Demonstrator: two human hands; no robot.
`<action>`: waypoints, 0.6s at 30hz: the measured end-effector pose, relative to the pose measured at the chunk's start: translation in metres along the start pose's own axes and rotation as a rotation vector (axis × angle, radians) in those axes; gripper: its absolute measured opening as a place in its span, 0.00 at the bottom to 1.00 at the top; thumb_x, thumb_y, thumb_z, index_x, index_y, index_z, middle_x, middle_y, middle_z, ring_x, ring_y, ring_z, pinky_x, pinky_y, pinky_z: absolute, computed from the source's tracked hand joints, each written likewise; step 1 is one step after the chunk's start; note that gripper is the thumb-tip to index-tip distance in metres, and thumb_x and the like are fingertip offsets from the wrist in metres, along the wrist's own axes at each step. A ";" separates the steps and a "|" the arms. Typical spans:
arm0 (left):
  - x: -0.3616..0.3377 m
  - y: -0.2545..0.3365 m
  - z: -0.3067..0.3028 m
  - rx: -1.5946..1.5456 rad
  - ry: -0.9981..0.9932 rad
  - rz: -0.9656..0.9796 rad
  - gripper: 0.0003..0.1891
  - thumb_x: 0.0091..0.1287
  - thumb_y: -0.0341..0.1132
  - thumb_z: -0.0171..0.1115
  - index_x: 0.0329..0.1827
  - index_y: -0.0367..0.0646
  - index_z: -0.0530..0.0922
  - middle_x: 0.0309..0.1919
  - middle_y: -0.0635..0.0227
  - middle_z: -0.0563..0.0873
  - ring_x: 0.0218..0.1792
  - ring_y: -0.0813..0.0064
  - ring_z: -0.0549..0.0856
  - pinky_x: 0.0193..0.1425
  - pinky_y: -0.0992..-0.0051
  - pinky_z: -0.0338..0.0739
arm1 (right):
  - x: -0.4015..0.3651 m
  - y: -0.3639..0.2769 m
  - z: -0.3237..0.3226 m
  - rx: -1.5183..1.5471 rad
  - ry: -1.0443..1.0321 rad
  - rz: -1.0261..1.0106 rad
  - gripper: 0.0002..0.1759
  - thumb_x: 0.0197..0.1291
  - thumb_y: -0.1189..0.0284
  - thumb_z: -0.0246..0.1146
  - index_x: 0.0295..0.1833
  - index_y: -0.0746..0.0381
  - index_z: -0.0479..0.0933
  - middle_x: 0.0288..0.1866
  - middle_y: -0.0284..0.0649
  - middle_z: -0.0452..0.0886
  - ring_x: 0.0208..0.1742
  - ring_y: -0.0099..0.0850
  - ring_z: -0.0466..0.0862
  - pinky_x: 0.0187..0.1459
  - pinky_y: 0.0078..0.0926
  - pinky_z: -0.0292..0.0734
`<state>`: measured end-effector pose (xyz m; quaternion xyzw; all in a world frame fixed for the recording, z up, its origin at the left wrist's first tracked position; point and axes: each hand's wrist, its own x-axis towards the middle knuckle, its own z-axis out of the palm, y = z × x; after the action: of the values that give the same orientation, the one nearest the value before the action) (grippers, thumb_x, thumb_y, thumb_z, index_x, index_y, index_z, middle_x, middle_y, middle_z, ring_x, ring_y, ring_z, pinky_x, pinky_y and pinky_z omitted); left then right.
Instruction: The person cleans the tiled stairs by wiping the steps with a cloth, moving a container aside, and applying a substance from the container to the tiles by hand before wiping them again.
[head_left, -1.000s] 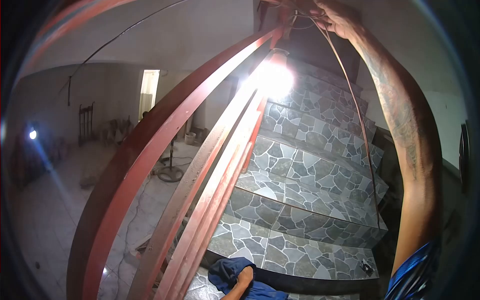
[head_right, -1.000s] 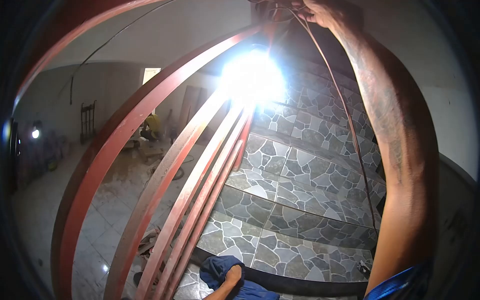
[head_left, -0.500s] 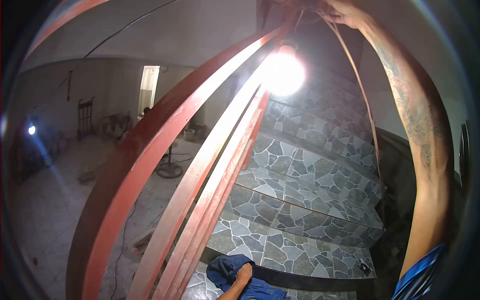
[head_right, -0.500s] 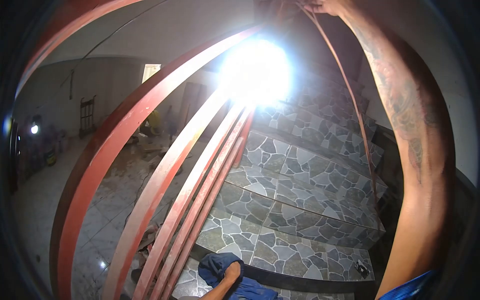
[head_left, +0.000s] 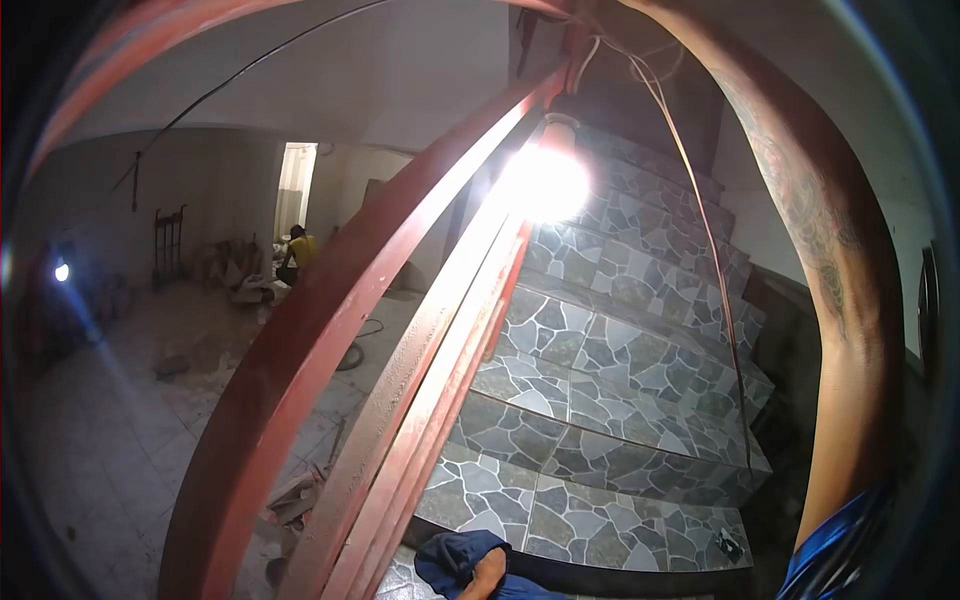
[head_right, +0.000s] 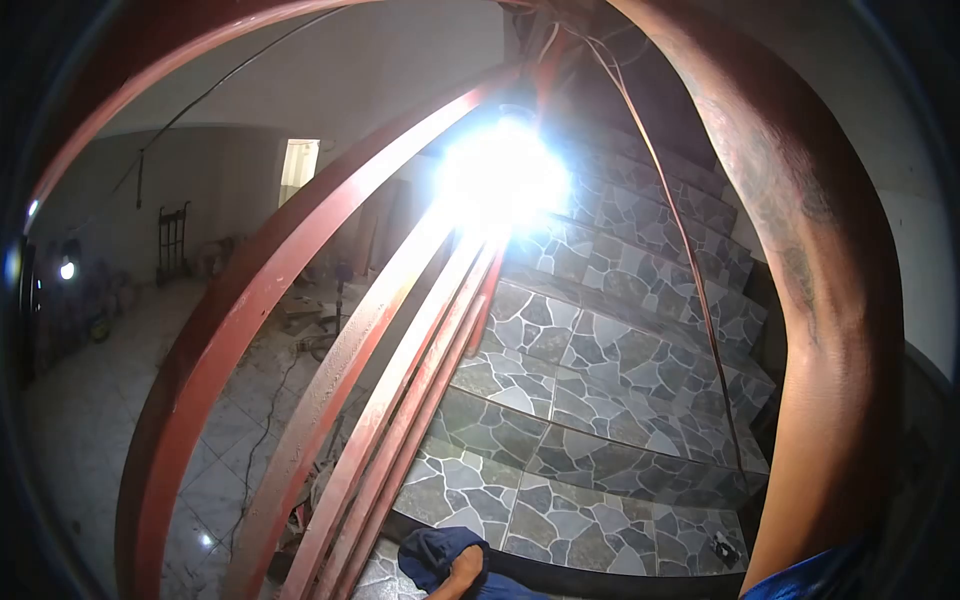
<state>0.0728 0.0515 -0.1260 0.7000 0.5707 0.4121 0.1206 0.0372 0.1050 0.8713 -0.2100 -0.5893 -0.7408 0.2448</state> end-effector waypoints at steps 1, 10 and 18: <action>0.000 0.000 0.000 0.001 -0.001 0.000 0.09 0.64 0.33 0.54 0.30 0.42 0.80 0.26 0.53 0.84 0.29 0.48 0.84 0.36 0.51 0.78 | 0.001 -0.007 -0.005 0.050 0.077 0.067 0.14 0.56 0.64 0.64 0.41 0.64 0.83 0.40 0.53 0.85 0.43 0.53 0.85 0.49 0.51 0.79; -0.005 -0.015 -0.005 0.023 0.012 0.016 0.09 0.65 0.33 0.53 0.31 0.41 0.81 0.27 0.52 0.84 0.30 0.47 0.85 0.37 0.51 0.78 | 0.003 0.015 0.062 1.266 -0.516 1.150 0.26 0.73 0.56 0.58 0.63 0.67 0.72 0.50 0.53 0.80 0.49 0.50 0.83 0.56 0.58 0.80; -0.007 -0.016 -0.006 0.033 0.009 0.019 0.09 0.66 0.33 0.53 0.32 0.40 0.81 0.27 0.51 0.84 0.31 0.47 0.85 0.38 0.51 0.79 | -0.015 -0.017 0.039 1.405 -0.356 0.991 0.19 0.76 0.62 0.56 0.58 0.68 0.75 0.46 0.48 0.80 0.44 0.42 0.83 0.50 0.51 0.83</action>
<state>0.0570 0.0489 -0.1354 0.7054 0.5712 0.4069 0.1024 0.0397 0.1478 0.8571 -0.3550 -0.7795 0.0287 0.5153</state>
